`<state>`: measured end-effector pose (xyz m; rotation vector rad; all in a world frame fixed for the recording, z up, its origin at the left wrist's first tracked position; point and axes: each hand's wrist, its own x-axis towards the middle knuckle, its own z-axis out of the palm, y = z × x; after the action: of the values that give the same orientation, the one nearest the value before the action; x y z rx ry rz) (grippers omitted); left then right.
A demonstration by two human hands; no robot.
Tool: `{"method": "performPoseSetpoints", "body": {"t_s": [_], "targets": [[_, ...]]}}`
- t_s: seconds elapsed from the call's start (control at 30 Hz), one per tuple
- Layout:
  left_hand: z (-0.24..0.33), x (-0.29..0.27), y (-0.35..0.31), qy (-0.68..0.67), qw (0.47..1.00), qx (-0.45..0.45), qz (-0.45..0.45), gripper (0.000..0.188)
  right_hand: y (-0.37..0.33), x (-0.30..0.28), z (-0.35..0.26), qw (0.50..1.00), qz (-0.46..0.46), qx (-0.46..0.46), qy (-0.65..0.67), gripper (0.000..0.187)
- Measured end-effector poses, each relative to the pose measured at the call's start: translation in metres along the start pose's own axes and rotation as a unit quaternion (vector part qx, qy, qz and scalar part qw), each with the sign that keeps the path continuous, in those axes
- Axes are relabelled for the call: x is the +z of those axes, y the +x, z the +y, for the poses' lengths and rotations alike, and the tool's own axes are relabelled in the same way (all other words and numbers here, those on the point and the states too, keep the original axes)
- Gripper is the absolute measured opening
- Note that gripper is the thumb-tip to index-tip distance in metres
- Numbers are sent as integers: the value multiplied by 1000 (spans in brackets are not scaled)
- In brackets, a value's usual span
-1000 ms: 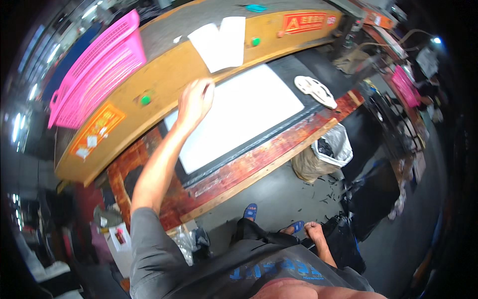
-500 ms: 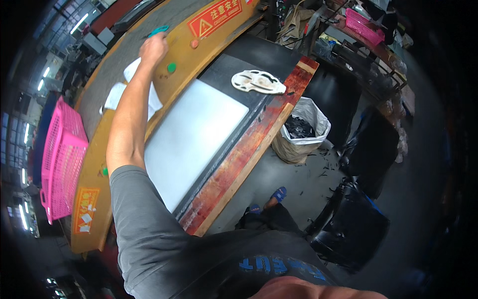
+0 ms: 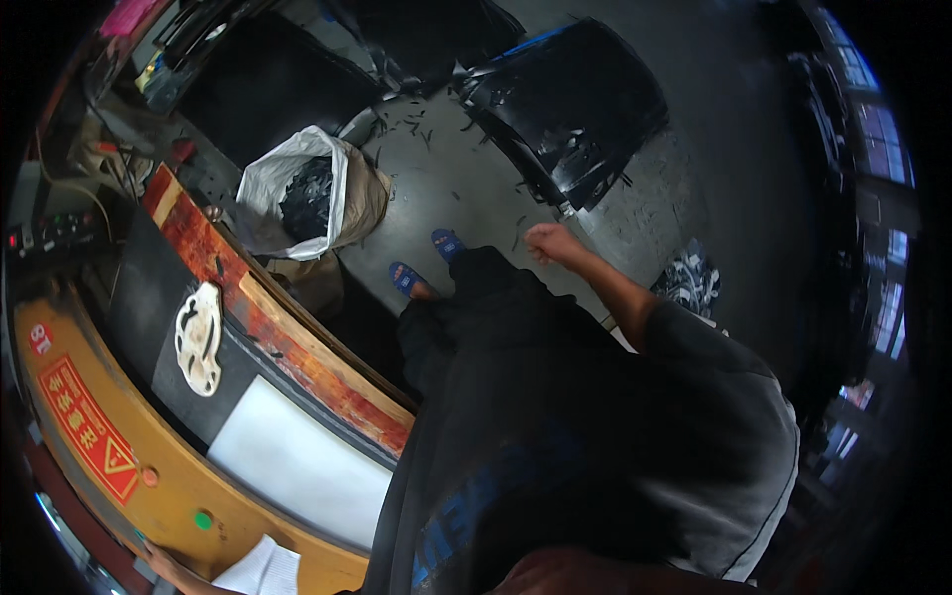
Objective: The person handles black rubber parts, placing them on a wooden board and then feeding them through a machine. They also handle plastic bags and a white template, positioning the template on the rubber sheet before processing.
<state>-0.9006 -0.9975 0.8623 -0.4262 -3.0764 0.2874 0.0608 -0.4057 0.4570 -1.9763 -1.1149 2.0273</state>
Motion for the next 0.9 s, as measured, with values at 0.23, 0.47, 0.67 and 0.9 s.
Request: {"method": "performPoseSetpoints", "body": {"t_s": [0.23,0.47,0.67,0.9], "targets": [[33,-6,-23,108,994,-19,-17,64,20,30,125,977,-26,77,-197,19],[85,-29,-57,178,979,-68,69,63,35,-1,173,993,-5,16,-114,17],[262,-119,-168,17,880,254,402,57,42,-20,88,993,-30,59,-94,17],[477,-183,-450,-185,778,455,392,50,110,-54,9,983,-92,58,-149,12]]}}
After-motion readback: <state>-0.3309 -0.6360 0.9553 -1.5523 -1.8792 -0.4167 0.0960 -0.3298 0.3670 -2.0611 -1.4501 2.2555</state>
